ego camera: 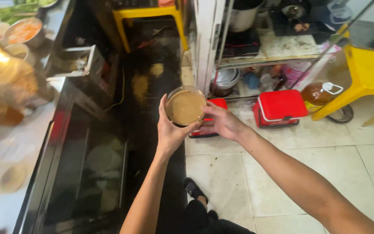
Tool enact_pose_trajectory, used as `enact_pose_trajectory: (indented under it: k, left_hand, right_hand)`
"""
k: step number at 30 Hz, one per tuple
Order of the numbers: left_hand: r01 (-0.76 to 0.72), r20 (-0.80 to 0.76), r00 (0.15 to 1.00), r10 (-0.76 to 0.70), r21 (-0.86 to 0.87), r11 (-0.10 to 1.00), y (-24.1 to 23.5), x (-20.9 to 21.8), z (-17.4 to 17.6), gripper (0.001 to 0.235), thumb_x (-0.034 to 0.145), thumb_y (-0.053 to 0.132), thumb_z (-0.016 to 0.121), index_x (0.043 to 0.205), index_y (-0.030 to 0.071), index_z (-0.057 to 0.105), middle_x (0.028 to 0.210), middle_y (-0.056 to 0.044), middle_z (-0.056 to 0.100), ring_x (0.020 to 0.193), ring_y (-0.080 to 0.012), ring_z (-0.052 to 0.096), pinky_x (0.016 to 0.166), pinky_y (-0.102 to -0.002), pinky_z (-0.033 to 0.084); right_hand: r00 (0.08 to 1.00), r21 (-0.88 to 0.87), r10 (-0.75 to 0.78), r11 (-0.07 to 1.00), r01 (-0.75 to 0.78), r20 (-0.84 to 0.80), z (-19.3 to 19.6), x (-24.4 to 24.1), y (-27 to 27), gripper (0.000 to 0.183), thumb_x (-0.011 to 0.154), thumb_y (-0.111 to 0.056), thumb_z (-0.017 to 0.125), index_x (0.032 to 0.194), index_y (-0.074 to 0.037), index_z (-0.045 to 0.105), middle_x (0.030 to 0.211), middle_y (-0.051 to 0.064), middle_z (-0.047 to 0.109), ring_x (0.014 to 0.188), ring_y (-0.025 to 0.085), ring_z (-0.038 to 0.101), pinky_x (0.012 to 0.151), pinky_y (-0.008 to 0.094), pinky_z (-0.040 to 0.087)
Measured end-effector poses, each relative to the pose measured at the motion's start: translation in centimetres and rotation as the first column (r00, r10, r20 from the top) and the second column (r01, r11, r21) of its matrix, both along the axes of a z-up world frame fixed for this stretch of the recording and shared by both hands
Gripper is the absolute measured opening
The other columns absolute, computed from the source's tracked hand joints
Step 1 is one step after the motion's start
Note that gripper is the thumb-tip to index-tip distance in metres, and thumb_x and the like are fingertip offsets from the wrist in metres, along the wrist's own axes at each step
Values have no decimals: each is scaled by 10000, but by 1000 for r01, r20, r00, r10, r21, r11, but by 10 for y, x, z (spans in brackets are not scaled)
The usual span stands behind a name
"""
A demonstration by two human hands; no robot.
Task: Prepare a banh mi sandwich by filling bread with ingredients, adding sauce, and toasting.
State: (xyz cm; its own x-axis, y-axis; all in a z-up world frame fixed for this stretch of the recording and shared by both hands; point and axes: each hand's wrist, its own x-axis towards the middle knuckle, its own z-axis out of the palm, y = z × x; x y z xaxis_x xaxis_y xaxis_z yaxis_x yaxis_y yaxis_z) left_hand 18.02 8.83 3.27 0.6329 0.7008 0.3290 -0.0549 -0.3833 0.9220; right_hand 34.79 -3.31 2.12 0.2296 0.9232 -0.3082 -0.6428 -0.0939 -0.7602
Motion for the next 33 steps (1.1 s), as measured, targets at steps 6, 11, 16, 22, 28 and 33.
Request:
enact_pose_trajectory:
  k: [6,11,16,22,28,33]
  left_hand:
    - [317,62,948,-314,-59,947,12,162,-36,1405,632,237,977,1623,-9,12,1456,-206,575,1340,-283,599,1120,-386,492]
    - [450,129,885,-447,4,893,23,283,-44,1474,636,217,982,1629,-23,-81,1492,-231,534,1369,-305,574,1157,-402,463]
    - [430,71,896,-438,104,897,37,378,-71,1530,601,270,1016,1603,-38,-97,1545,-279,436,1418,-359,488,1173,-431,410]
    - [309,-45,948,-315,-109,945,54,469,-127,1125,796,371,886,1582,-66,210,1534,-310,441,1422,-363,469,1141,-426,411]
    - [249,-85,950,-301,-376,892,83,555,-179,598,935,369,696,1348,-58,625,1283,-199,728,1209,-220,691,991,-328,539]
    - [246,136,969,-205,-552,797,103,616,-207,554,956,327,709,1353,-53,636,1281,-146,728,1163,-191,684,1013,-302,514]
  right_hand:
    - [954,0,-298,954,298,-3,-61,140,-33,451,941,-304,720,1298,-82,556,1166,134,641,1039,296,681,1006,519,560]
    - [889,-68,-458,886,459,20,-68,235,-38,520,894,-337,695,1307,-47,571,1146,142,680,1011,275,713,987,499,558]
    - [824,-95,-567,820,564,-7,-78,332,-25,525,872,-343,667,1304,-77,533,1148,188,659,1020,334,677,981,508,577]
    - [824,-50,-562,823,565,74,-89,468,11,595,887,-376,666,1370,-59,522,1247,209,632,1154,323,649,992,473,556]
    - [821,-45,-558,823,566,125,-112,599,69,659,863,-406,676,1406,-106,454,1371,243,512,1232,369,599,1030,504,539]
    - [832,-39,-535,837,545,147,-111,673,124,893,815,-472,717,1539,-127,324,1465,328,445,1339,480,556,1124,529,496]
